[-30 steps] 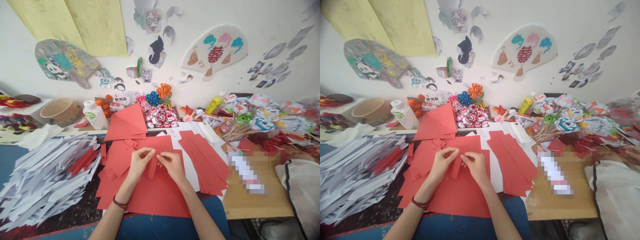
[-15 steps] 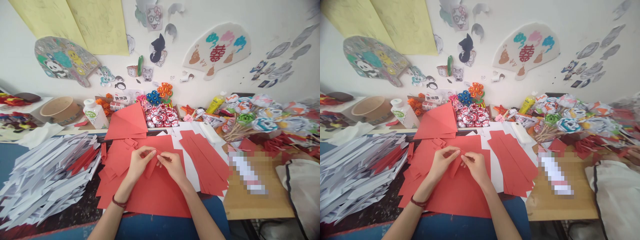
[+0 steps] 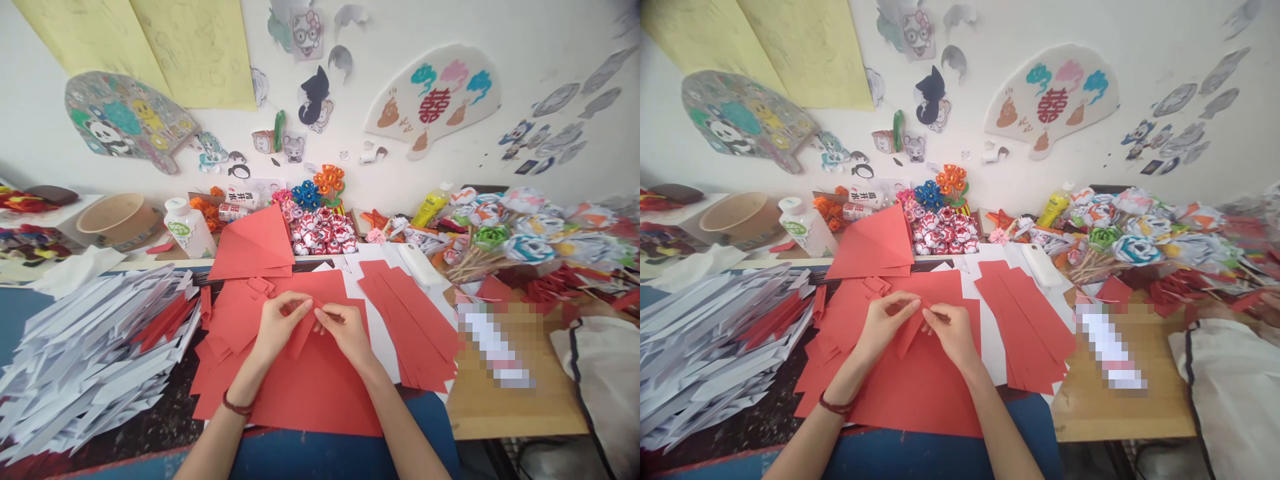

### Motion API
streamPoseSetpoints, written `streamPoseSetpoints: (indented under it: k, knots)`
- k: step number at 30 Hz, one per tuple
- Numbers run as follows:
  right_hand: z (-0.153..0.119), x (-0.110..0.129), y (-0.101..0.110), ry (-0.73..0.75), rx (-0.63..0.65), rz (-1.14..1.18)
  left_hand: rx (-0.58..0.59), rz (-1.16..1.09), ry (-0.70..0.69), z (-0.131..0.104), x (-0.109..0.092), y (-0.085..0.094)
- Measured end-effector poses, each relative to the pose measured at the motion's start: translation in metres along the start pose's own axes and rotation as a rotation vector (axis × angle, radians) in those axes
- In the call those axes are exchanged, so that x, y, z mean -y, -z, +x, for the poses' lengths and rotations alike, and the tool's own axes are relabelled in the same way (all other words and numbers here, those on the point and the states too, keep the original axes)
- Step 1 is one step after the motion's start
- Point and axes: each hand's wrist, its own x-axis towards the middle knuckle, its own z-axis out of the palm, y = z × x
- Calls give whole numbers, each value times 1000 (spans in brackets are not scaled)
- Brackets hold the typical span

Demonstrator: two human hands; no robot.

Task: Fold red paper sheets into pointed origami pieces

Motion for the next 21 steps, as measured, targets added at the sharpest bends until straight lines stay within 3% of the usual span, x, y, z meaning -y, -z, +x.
streamPoseSetpoints:
  k: [14, 21]
  knots:
    - [0, -2, -1, -30, 0, 18, 5, 66, -68, -1, -6, 0]
    - [0, -4, -3, -67, -86, 80, 26, 158, -124, -3, -10, -2]
